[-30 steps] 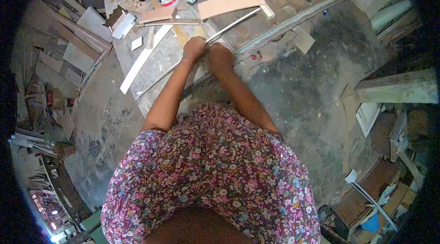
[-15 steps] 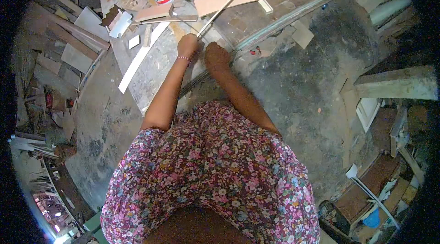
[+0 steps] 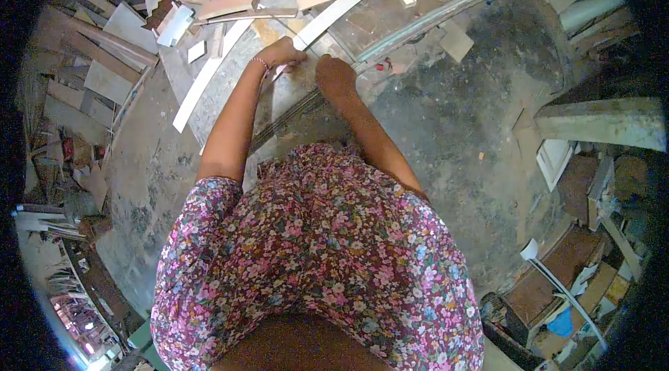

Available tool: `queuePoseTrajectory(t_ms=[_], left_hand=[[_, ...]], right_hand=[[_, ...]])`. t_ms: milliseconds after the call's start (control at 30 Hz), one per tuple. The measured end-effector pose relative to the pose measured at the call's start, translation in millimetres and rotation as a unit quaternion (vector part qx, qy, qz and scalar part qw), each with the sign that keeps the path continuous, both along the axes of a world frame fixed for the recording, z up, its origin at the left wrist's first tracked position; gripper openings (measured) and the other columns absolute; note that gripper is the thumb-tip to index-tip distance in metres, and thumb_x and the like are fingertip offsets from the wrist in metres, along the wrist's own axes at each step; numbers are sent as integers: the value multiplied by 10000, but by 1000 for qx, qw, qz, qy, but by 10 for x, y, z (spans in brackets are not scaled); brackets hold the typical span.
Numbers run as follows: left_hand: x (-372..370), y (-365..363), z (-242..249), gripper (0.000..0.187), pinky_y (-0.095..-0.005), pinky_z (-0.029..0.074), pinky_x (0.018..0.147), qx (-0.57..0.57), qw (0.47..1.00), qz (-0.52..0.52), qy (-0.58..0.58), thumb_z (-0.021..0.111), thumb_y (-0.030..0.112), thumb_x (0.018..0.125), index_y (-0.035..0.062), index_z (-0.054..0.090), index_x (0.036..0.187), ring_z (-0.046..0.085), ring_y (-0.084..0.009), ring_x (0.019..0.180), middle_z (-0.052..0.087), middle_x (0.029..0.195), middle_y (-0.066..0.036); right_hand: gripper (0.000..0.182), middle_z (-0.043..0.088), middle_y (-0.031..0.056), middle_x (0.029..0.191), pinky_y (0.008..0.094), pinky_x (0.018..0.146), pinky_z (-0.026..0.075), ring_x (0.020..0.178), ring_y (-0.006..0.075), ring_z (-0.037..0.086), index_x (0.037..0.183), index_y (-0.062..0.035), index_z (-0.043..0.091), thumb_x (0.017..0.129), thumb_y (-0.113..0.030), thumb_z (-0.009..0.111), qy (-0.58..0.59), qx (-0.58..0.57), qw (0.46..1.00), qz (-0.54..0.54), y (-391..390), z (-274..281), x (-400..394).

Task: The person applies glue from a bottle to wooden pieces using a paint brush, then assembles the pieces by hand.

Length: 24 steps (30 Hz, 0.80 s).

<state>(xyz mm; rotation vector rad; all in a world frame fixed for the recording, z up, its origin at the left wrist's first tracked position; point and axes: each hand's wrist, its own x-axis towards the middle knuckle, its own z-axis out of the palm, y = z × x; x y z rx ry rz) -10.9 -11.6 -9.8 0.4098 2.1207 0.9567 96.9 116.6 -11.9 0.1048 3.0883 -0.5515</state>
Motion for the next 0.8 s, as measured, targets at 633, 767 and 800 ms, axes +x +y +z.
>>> queuePoseTrajectory(t_ms=[633,767,800], left_hand=[[61,30,-51,308,-328,464,561,-148,952,-14,266,565,247,562,-58,553,609,565,-273,534,546,560,-188],[81,29,-32,303,-325,461,552,-150,954,15,259,579,257,579,-45,550,570,563,-258,515,542,529,-172],[91,37,5,301,-327,461,555,-146,961,27,234,579,259,581,-41,552,571,563,-260,518,542,528,-171]], right_hand=[[75,553,140,556,326,443,460,494,259,571,636,-34,523,661,-87,476,155,65,986,3,-41,133,99],[93,579,143,644,359,522,471,585,283,585,653,-27,520,687,-84,456,102,45,994,13,-38,93,3],[94,578,143,637,359,518,471,579,284,584,655,-25,519,688,-87,456,109,47,993,17,-41,55,-21]])
